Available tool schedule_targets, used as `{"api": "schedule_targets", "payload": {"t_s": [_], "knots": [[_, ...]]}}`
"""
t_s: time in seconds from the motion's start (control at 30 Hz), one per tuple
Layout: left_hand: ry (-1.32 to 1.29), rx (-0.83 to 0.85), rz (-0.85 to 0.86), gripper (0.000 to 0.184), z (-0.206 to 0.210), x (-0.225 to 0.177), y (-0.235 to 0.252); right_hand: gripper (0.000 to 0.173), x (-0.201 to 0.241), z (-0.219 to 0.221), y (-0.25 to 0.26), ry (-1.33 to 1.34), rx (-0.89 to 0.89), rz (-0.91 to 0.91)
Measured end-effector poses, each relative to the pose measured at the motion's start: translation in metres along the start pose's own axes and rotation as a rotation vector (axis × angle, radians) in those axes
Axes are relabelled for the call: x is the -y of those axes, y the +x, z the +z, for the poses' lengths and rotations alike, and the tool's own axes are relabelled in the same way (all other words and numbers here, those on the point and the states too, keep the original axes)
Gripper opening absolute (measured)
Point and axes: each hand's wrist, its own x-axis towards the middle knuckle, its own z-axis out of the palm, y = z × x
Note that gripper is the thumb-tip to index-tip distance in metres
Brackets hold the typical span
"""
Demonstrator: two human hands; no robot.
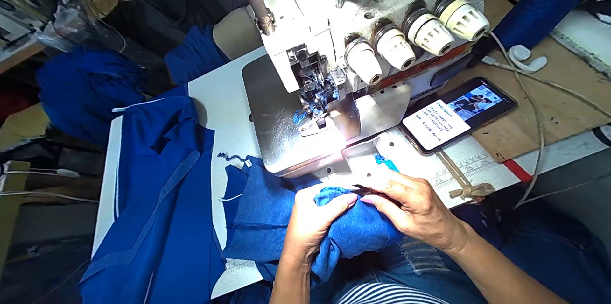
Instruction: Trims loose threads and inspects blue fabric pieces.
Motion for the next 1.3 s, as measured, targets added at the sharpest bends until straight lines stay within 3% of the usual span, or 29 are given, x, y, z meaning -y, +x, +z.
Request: {"api": "schedule_targets", "payload": {"t_s": [0.33, 1.1, 1.23, 1.3], "knots": [[0.000, -0.018, -0.001, 0.009, -0.002, 0.002, 0.003, 0.019, 0.001, -0.001, -0.003, 0.025, -0.020, 0.047], [0.043, 0.045, 0.036, 0.006, -0.004, 0.004, 0.002, 0.020, 0.000, 0.004, 0.007, 0.044, 0.038, -0.036], [0.029, 0.046, 0.162, 0.005, -0.008, 0.014, 0.003, 0.023, 0.003, -0.001, 0.008, 0.141, -0.041, 0.193], [0.018, 0.100, 0.249, 0.008, -0.011, 0.019, 0.004, 0.037, 0.005, -0.010, 0.007, 0.169, 0.032, 0.372]]}}
